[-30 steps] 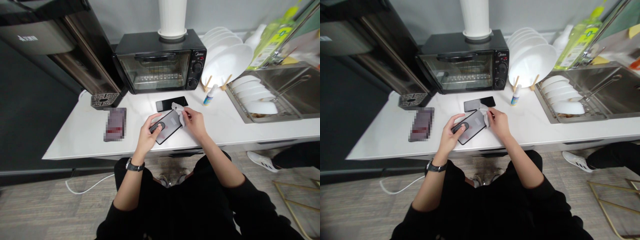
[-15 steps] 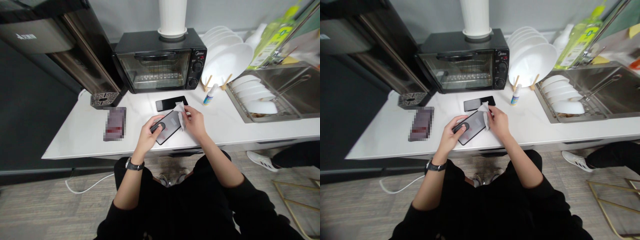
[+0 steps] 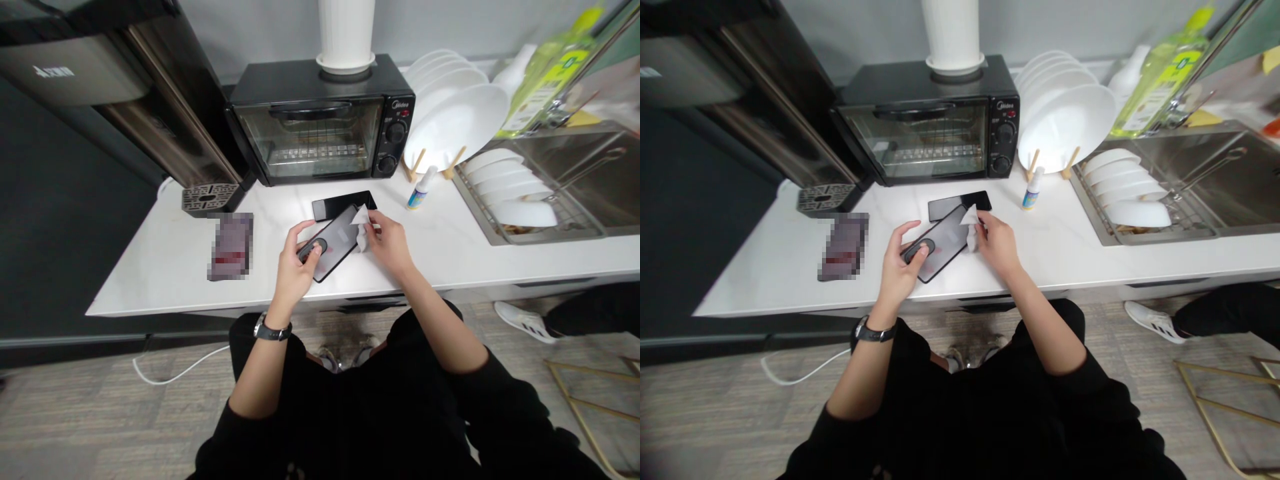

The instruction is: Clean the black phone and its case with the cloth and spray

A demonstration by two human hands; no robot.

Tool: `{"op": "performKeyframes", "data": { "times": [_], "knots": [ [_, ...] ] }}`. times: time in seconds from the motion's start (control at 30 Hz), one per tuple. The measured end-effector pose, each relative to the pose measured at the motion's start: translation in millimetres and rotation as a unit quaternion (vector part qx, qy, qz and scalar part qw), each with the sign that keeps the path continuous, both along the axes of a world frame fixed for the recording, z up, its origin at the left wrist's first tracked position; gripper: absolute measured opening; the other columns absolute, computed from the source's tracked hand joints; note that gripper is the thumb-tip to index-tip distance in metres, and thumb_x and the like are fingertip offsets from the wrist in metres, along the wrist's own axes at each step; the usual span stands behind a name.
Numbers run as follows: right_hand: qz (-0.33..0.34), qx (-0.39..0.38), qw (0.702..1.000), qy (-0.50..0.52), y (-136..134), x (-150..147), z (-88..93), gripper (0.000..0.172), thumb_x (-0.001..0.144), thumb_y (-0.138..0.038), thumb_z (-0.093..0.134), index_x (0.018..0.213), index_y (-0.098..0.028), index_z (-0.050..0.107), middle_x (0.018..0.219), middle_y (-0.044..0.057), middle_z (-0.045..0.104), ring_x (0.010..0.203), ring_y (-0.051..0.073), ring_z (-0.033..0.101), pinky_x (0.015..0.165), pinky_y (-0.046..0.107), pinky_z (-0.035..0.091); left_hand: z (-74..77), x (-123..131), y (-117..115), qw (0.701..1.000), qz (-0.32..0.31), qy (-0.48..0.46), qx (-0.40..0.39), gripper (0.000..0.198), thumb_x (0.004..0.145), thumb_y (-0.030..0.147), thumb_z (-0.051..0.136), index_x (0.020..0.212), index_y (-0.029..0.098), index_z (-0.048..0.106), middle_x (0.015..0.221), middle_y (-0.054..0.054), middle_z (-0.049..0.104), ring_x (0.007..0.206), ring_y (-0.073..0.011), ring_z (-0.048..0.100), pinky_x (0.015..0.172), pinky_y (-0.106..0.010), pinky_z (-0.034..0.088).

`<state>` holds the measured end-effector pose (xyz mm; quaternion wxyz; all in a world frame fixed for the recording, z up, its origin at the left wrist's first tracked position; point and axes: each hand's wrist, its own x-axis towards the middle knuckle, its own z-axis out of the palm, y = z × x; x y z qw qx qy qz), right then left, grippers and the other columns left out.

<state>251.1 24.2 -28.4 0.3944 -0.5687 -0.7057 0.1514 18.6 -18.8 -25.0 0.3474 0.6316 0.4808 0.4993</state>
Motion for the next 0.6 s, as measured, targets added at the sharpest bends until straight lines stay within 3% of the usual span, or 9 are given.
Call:
{"op": "performKeyframes", "data": {
  "times": [0.1,0.2,0.27,0.37,0.43,0.5,0.6],
  "knots": [
    [-0.037,-0.015,0.999,-0.029,0.8,1.5,-0.5,0.034,0.105,-0.046,0.051,0.094,-0.022,0.072,0.078,0.005,0.074,0.068,0.02,0.064,0.067,0.03,0.04,1.1,-1.1,-0.2,1.0,-0.008,0.003,-0.007,0.057,0.097,0.045,0.073,0.147,0.025,0.053,0.098,-0.004,0.073,0.086,-0.0194,0.074,0.072,-0.027,0.058],
    [-0.101,-0.01,0.992,-0.069,-0.5,1.6,0.1,0.048,0.103,-0.058,0.055,0.073,-0.022,0.066,0.062,0.004,0.065,0.059,0.02,0.058,0.063,0.031,0.035,4.3,-4.7,-1.0,0.998,-0.05,-0.01,-0.036,0.063,0.096,0.047,0.074,0.15,0.024,0.05,0.097,-0.003,0.073,0.073,-0.0168,0.07,0.061,-0.025,0.055],
    [-0.082,0.0,0.995,-0.049,-1.7,1.4,0.0,0.045,0.105,-0.055,0.052,0.08,-0.022,0.07,0.067,0.005,0.069,0.062,0.021,0.061,0.065,0.031,0.038,6.4,-6.6,-1.4,0.996,-0.076,-0.001,-0.037,0.062,0.097,0.046,0.073,0.151,0.024,0.051,0.092,-0.002,0.073,0.07,-0.0161,0.068,0.062,-0.025,0.055],
    [0.008,0.01,1.0,0.021,-2.2,1.9,-1.3,0.034,0.106,-0.038,0.046,0.115,-0.021,0.073,0.095,0.008,0.08,0.077,0.022,0.07,0.071,0.031,0.045,8.1,-6.6,-2.1,0.995,-0.095,0.031,-0.018,0.058,0.099,0.045,0.071,0.15,0.023,0.053,0.088,-0.002,0.072,0.079,-0.0183,0.069,0.07,-0.028,0.054],
    [0.008,0.008,1.0,0.029,-1.9,2.5,-2.0,0.033,0.104,-0.034,0.047,0.119,-0.021,0.073,0.097,0.008,0.08,0.077,0.022,0.07,0.072,0.031,0.045,8.3,-5.4,-3.0,0.994,-0.099,0.037,-0.019,0.06,0.1,0.045,0.07,0.153,0.024,0.052,0.086,-0.002,0.072,0.081,-0.0201,0.07,0.071,-0.029,0.054],
    [-0.047,0.001,0.999,-0.005,-1.5,2.7,-1.9,0.032,0.104,-0.04,0.051,0.096,-0.02,0.075,0.077,0.006,0.075,0.067,0.021,0.064,0.067,0.031,0.04,8.1,-4.1,-4.0,0.995,-0.09,0.027,-0.021,0.062,0.099,0.046,0.07,0.154,0.025,0.05,0.087,-0.002,0.072,0.08,-0.0204,0.071,0.068,-0.029,0.053],
    [-0.104,-0.003,0.993,-0.062,-1.3,2.0,-1.1,0.048,0.104,-0.053,0.053,0.068,-0.022,0.064,0.059,0.004,0.063,0.057,0.019,0.055,0.063,0.033,0.032,6.7,-2.5,-4.3,0.998,-0.054,0.002,-0.01,0.065,0.096,0.046,0.074,0.152,0.026,0.05,0.103,-0.005,0.073,0.082,-0.0191,0.071,0.068,-0.028,0.054]
  ]
}}
